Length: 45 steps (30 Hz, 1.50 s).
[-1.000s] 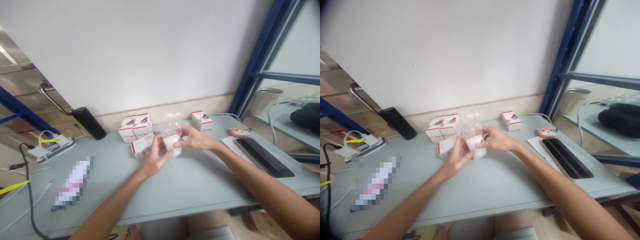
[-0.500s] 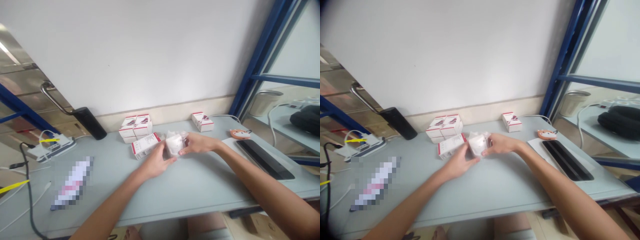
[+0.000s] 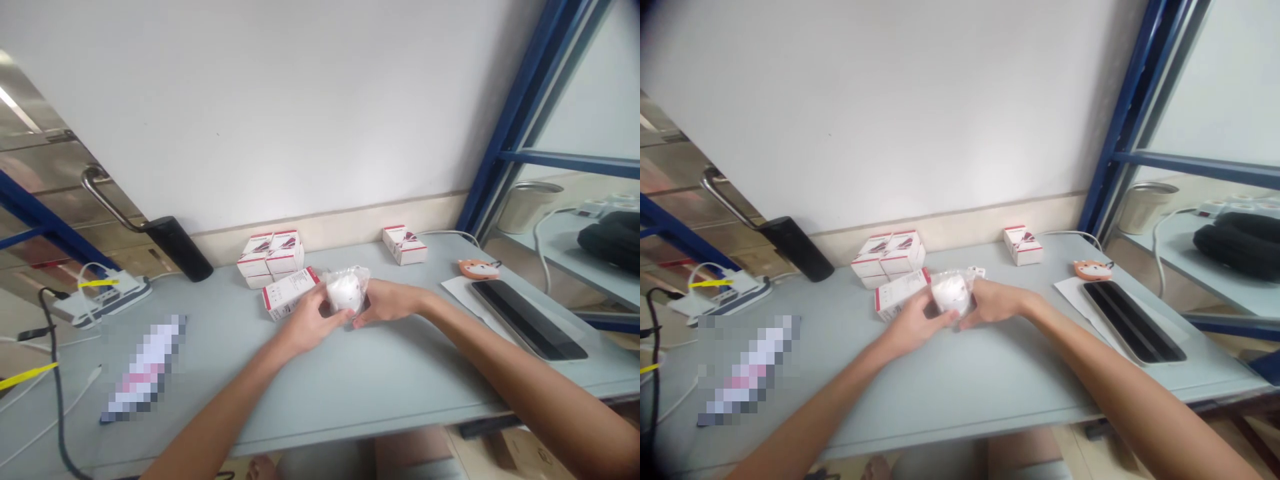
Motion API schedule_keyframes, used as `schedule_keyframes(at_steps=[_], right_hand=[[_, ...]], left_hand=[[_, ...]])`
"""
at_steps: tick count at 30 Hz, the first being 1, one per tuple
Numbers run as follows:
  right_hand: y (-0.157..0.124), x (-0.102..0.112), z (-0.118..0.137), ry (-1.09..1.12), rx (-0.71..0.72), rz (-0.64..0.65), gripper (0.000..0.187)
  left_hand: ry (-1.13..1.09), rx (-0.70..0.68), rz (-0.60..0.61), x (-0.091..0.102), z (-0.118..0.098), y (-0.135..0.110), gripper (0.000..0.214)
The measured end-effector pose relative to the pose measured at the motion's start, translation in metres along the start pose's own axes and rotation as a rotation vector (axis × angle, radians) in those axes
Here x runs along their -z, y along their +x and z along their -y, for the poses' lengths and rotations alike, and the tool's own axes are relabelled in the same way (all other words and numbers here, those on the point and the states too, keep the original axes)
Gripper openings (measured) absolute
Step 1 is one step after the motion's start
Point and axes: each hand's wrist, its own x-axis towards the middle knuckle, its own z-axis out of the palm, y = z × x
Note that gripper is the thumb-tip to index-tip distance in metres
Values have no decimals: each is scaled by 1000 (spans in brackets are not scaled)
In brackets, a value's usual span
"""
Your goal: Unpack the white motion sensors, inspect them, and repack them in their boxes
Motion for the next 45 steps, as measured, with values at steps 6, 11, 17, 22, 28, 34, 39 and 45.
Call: schedule_keyframes(at_steps=[6,11,17,22,28,34,39,45], right_hand=[[0,5,10,68,-30,-167,48],[0,9,22,83,-55,-261,41],[3,-7,28,577,-1,-347,48],[17,-31,24,812,42,-419,51],[18,-31,29,951,21,-655,40],[10,-18,35,1019,-131,-619,42],[11,-21,25,490,-42,-792,36],[13,-25,11,18,-52,-906,39]], left_hand=[[-369,77,-198,3,-11,2,46],[-761,169,-363,8,-16,7,49],[-948,139,-403,10,-17,9,39],[-886,109,-386,9,-23,8,55],[-683,-32,-290,16,-14,8,108],[178,-361,-522,30,2,7,39],[568,-697,-495,48,1,7,46],[505,-589,-336,48,-2,4,43]])
